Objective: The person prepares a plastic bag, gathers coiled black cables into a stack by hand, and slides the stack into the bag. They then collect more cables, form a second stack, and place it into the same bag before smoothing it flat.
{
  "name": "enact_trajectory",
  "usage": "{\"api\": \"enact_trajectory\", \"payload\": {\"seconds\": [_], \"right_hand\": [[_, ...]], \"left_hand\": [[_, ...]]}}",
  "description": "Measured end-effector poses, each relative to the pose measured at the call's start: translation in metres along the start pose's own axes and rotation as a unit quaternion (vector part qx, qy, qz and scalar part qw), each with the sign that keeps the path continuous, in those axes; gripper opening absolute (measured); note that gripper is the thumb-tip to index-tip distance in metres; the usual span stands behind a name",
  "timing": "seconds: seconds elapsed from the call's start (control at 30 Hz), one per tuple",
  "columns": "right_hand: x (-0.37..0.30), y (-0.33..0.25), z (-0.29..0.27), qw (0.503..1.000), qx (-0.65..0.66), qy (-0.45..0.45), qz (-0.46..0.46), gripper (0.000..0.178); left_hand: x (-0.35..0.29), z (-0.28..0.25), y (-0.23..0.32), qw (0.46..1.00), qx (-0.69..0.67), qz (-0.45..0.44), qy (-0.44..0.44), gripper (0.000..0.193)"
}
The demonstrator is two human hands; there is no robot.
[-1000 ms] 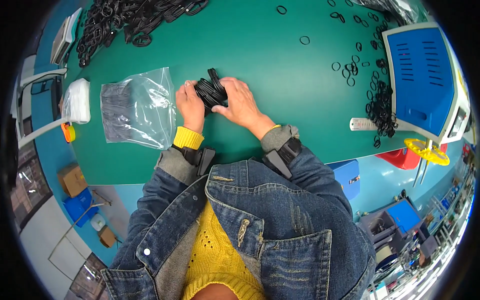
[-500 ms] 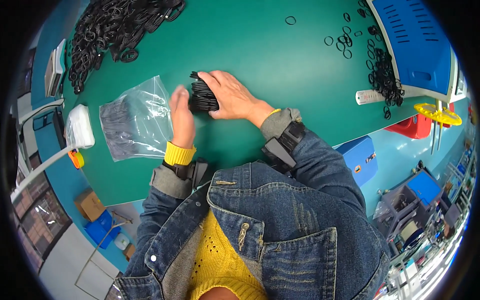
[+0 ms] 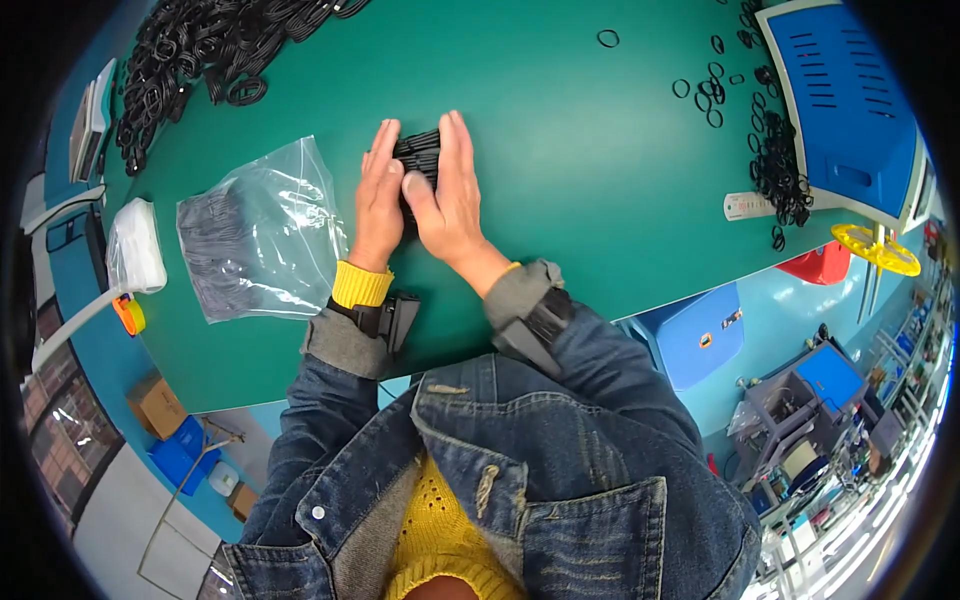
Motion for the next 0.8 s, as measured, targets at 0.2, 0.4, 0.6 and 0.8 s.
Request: {"api": "enact_trajectory", "payload": {"seconds": [0.2,0.4,0.6,0.8], "right_hand": [[0.009,0.000,-0.005,1.000,-0.007,0.013,-0.001,0.063],[0.023,0.004,0.008,0.993,-0.021,-0.112,-0.006,0.067],[0.017,-0.006,-0.015,0.948,-0.187,-0.243,-0.079,0.100],[0.026,-0.007,-0.006,0.924,-0.242,-0.293,-0.050,0.106]], "left_hand": [[-0.006,0.002,0.003,1.000,-0.023,0.003,0.018,0.042],[0.004,0.001,0.006,0.995,-0.012,0.023,0.092,0.035],[0.001,0.000,0.004,0.996,-0.015,0.023,0.090,0.026],[0.004,0.003,0.002,0.994,-0.027,0.017,0.106,0.025]]}}
Point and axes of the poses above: each hand's wrist, its own x-axis towards the middle knuckle, its own z-axis out of the palm, y = z × x, the point moved 5 cm from there along x, towards the middle knuckle, and after that the axes turned 10 degrees about -y, right-handed, at the moved point
